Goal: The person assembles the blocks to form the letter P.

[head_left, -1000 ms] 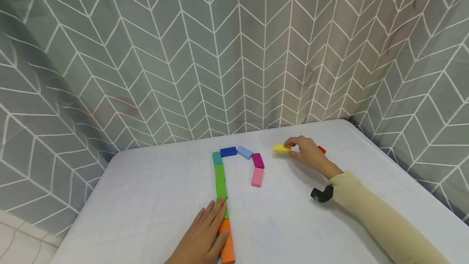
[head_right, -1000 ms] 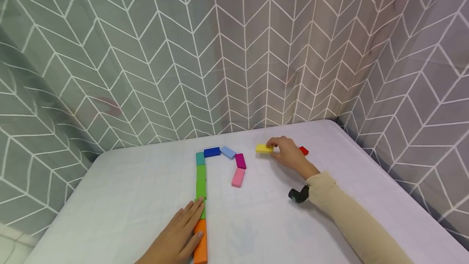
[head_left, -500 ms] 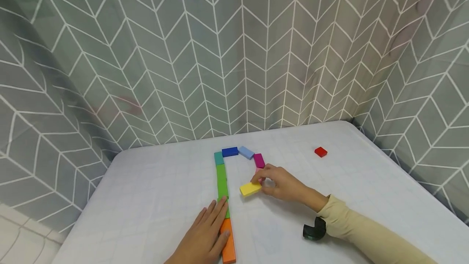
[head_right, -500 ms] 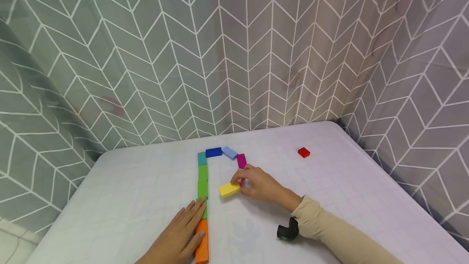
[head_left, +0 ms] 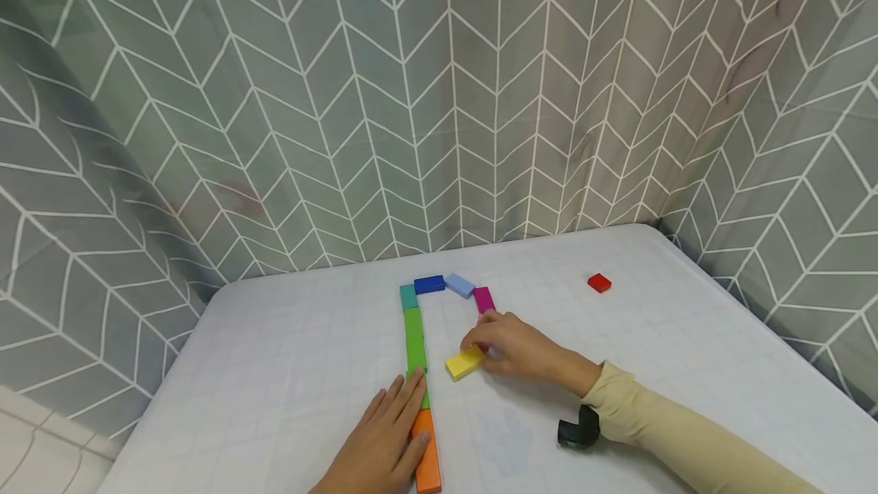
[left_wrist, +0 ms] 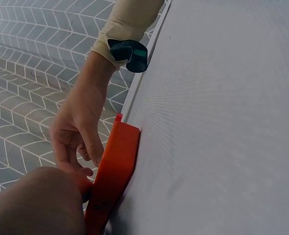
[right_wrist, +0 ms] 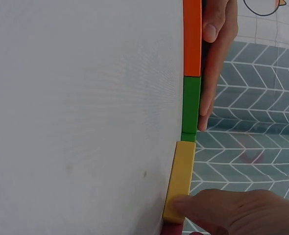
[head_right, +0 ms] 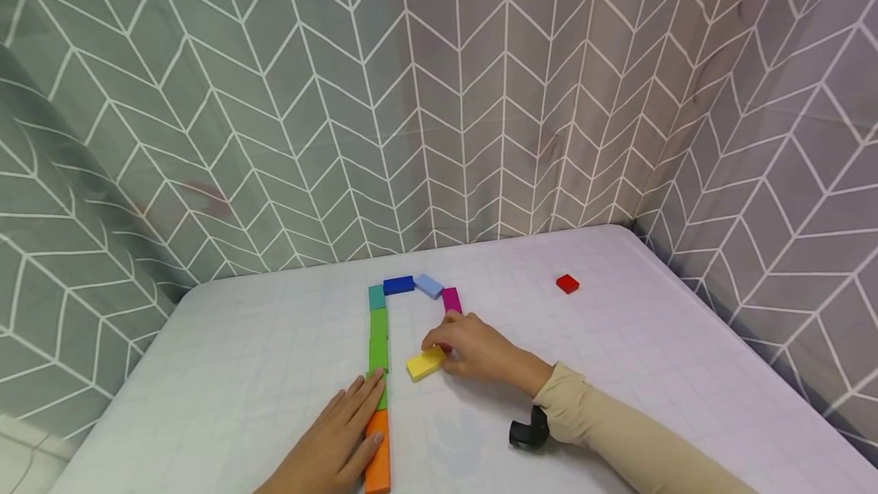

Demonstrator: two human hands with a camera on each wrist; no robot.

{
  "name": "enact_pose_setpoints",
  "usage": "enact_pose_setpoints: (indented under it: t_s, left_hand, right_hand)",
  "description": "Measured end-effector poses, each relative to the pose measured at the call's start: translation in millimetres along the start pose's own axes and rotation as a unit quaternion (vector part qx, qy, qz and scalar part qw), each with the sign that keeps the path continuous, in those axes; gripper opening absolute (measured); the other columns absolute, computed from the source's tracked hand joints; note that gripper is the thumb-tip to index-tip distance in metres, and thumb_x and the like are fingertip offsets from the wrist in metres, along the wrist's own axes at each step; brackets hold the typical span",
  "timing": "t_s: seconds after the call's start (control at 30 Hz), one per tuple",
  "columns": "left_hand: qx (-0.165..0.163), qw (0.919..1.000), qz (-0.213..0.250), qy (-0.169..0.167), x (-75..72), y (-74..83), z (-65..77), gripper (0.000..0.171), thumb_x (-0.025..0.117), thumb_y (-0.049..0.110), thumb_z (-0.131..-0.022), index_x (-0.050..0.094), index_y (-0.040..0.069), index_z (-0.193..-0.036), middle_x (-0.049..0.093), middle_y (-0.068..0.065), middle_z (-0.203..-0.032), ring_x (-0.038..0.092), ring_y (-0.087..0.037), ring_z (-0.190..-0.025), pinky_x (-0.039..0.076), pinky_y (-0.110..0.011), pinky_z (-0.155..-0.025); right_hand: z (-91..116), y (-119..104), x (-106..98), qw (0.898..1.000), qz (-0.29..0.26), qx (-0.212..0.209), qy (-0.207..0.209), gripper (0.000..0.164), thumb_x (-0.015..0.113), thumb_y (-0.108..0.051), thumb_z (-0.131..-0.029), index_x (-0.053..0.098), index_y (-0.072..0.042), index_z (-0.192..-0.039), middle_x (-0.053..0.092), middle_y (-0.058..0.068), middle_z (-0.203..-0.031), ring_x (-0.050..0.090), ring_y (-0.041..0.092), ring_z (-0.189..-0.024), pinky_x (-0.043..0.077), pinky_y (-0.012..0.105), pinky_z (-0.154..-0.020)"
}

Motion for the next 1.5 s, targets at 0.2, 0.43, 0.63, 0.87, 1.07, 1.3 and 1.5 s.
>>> enact_pose_setpoints:
  t_s: [0.2,0.43,0.63,0.87,1.07,1.3,1.5]
  left_hand:
    - [0.002,1.0,-0.002,-0.002,-0.2,0.4,-0.7,0.072,0.036,0.052,-0.111,0.027,0.006,-0.165,0.019,-0.003,-0.172,0.025,-0.031,-0.154,0.024,-0.059,-0.119]
    - [-0.006,0.9999,0.003,-0.008,0.3,-0.7,-1.8,0.072,0.038,0.052,-0.11,0.028,0.007,-0.165,0.019,-0.003,-0.172,0.024,-0.032,-0.154,0.023,-0.059,-0.119]
    - [-0.009,0.9999,0.008,-0.007,0.2,-1.9,-0.2,0.072,0.037,0.054,-0.11,0.029,0.008,-0.165,0.021,-0.003,-0.172,0.025,-0.032,-0.154,0.024,-0.059,-0.119]
    - [-0.009,0.9996,0.019,-0.018,1.6,-2.5,0.0,0.073,0.036,0.055,-0.11,0.027,0.01,-0.166,0.019,0.0,-0.172,0.023,-0.032,-0.154,0.022,-0.06,-0.119]
    - [-0.01,0.9996,0.015,-0.021,2.3,-2.4,-1.1,0.073,0.037,0.055,-0.11,0.026,0.011,-0.166,0.018,0.001,-0.172,0.022,-0.031,-0.155,0.021,-0.059,-0.12]
    - [-0.009,0.9997,0.013,-0.02,3.6,-1.7,-2.0,0.073,0.036,0.055,-0.11,0.026,0.01,-0.166,0.017,0.001,-0.172,0.021,-0.031,-0.155,0.021,-0.059,-0.12]
    - [-0.009,0.9997,0.011,-0.017,2.6,-2.7,-1.5,0.073,0.035,0.057,-0.11,0.026,0.011,-0.166,0.017,0.002,-0.172,0.022,-0.031,-0.155,0.022,-0.06,-0.12]
  right_hand:
    - [2,1,0,1.0,0.004,0.007,-0.003,0.03,0.082,-0.004,-0.087,0.078,-0.013,-0.116,0.071,-0.01,-0.106,0.054,0.013,-0.102,0.047,0.039,-0.089]
    - [13,13,-23,0.999,-0.028,0.012,0.031,0.032,0.08,-0.009,-0.092,0.073,-0.011,-0.124,0.07,-0.002,-0.122,0.057,0.018,-0.114,0.053,0.038,-0.097]
    - [53,86,-72,0.984,0.046,0.096,0.145,0.03,0.073,-0.004,-0.094,0.07,-0.001,-0.124,0.064,0.02,-0.135,0.055,0.039,-0.125,0.048,0.059,-0.101]
    - [102,168,-87,0.949,0.093,0.277,0.116,0.033,0.073,-0.003,-0.093,0.067,0.01,-0.123,0.063,0.033,-0.126,0.057,0.052,-0.116,0.049,0.066,-0.094]
    - [87,150,-84,0.956,0.045,0.253,0.14,0.025,0.079,0.002,-0.088,0.071,0.005,-0.111,0.07,0.021,-0.105,0.065,0.035,-0.092,0.057,0.052,-0.083]
    - [42,53,-52,0.98,-0.046,0.104,0.162,0.032,0.083,0.004,-0.085,0.072,0.002,-0.115,0.073,0.007,-0.104,0.068,0.025,-0.092,0.059,0.043,-0.078]
    - [0,-28,-13,0.989,-0.094,-0.001,0.11,0.033,0.083,-0.002,-0.088,0.072,-0.001,-0.119,0.072,0.003,-0.109,0.064,0.019,-0.097,0.058,0.036,-0.084]
Point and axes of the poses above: each hand's wrist, its own z-axis away from the middle knuckle, its own x-axis out of the palm, y = z × x, the point moved 7 cm from there along -z, towards the middle knuckle
